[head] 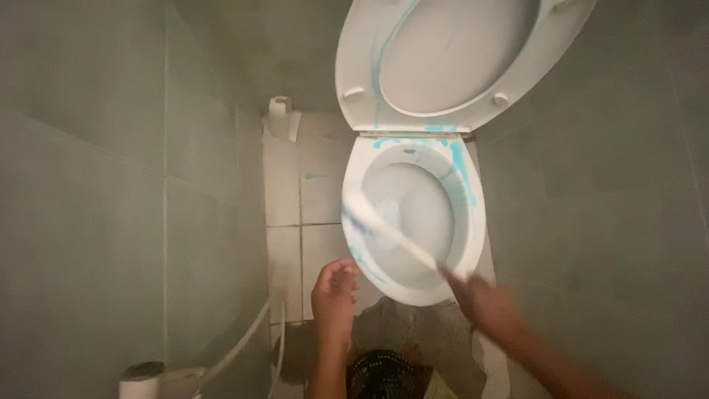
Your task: The person scrubs the inside of a toilet bowl and the underside of the toilet seat using a toilet brush and a handheld bidet sprayer. They apply water from the sprayer to rinse the surfaces while scrubbing.
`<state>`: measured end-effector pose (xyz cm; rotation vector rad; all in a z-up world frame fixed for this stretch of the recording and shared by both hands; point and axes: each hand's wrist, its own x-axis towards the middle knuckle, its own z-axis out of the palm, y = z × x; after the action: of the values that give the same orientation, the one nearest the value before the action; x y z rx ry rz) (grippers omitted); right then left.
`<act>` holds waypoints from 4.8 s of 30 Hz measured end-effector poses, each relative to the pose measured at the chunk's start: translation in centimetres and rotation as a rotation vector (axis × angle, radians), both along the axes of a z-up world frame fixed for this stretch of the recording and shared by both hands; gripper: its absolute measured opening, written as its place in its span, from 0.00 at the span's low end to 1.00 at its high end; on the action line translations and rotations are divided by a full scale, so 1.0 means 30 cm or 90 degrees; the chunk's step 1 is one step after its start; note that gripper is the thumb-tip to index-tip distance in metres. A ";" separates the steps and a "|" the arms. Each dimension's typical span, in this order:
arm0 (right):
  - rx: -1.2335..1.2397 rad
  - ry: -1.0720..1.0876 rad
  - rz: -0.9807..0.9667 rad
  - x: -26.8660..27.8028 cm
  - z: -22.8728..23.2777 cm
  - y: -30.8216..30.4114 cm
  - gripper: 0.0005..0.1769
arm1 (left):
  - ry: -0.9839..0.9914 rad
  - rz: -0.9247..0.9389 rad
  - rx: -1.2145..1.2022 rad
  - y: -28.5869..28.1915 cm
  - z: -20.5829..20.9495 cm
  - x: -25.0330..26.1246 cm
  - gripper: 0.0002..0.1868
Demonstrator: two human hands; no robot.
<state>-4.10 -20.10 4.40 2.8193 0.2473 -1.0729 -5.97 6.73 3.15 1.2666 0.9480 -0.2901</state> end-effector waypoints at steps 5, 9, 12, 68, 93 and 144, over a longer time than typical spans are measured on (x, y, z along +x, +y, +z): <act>-0.023 -0.198 0.099 0.315 -0.135 0.052 0.34 | 0.026 -0.018 -0.036 -0.072 0.002 -0.005 0.18; -0.133 -0.196 0.196 0.466 -0.166 -0.052 0.38 | -0.036 -0.013 -0.047 -0.142 -0.001 -0.024 0.17; -0.123 -0.292 0.278 0.556 -0.053 -0.218 0.39 | -0.052 -0.005 -0.068 -0.170 0.006 -0.023 0.16; -0.070 -0.322 0.199 0.577 -0.204 -0.261 0.41 | -0.014 -0.189 -0.030 -0.452 0.113 0.218 0.16; -0.132 -0.206 0.171 0.709 0.125 -0.358 0.31 | -0.097 -0.193 -0.046 -0.454 0.100 0.223 0.15; -0.018 -0.370 0.007 0.431 -0.288 -0.380 0.25 | -0.176 -0.171 -0.069 -0.376 0.061 0.250 0.15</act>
<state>8.85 -31.49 -4.24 2.9416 0.1830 -0.2183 1.53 -4.56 4.98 1.2955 0.5206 -0.3591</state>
